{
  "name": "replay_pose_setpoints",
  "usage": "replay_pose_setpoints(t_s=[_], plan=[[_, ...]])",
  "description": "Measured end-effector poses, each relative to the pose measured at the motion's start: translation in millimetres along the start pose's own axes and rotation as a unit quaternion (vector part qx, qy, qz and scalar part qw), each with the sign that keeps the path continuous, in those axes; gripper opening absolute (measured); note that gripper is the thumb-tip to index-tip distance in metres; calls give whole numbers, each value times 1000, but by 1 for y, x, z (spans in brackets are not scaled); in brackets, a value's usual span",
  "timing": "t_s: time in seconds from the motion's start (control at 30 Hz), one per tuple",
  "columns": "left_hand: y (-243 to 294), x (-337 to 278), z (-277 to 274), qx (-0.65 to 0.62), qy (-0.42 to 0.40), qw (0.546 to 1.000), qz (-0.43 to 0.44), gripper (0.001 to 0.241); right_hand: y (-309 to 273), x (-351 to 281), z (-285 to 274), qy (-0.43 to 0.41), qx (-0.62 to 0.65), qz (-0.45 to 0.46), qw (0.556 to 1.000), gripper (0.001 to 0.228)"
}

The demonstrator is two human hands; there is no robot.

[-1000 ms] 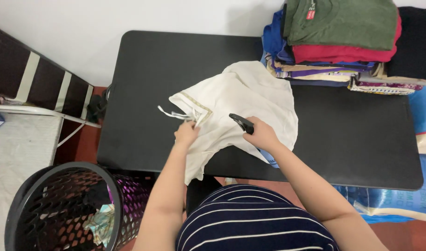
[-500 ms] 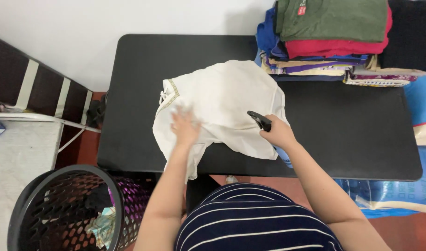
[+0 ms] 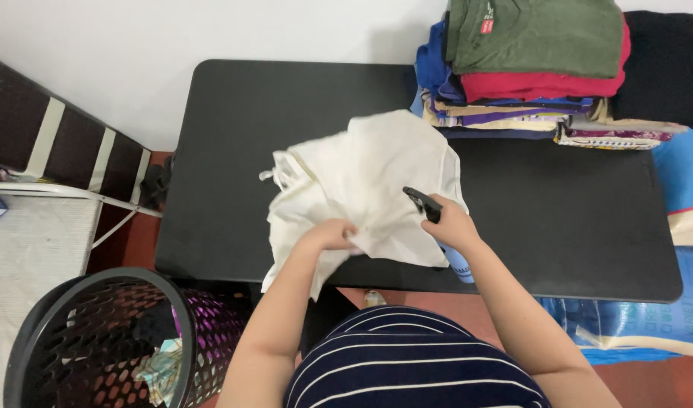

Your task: The person retrieves a white garment and a plaid shirt from a laundry basket, sprays each with a spray bottle, and folds them on a black table. The folded items are placed on a stack of other folded clothes.

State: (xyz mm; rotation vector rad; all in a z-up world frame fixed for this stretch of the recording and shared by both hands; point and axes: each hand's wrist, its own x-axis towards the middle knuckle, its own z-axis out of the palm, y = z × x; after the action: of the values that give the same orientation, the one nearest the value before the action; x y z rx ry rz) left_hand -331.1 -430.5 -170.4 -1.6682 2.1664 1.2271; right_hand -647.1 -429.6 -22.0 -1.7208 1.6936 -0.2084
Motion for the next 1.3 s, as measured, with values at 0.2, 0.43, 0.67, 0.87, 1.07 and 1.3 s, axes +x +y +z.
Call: replay_pose_setpoints(t_s=[0.2, 0.43, 0.67, 0.87, 1.07, 1.3], plan=[[-10, 16, -38, -101, 133, 986, -10, 29, -2, -1, -3, -16, -8, 15, 1000, 60], [-6, -5, -45, -57, 204, 958, -193, 107, -9, -4, -11, 14, 31, 13, 999, 60], [18, -1, -37, -52, 130, 985, -98, 57, 14, 18, -4, 11, 17, 23, 1000, 60], [34, -10, -47, -2, 269, 944, -190, 75, 21, 29, 1, 11, 23, 10, 1000, 58], [21, 31, -33, -257, 128, 954, 86, 37, -34, 8, -34, -32, 154, -133, 979, 86], [144, -71, -184, -303, 120, 864, 384, 35, -62, 14, -79, -265, 384, -263, 844, 113]])
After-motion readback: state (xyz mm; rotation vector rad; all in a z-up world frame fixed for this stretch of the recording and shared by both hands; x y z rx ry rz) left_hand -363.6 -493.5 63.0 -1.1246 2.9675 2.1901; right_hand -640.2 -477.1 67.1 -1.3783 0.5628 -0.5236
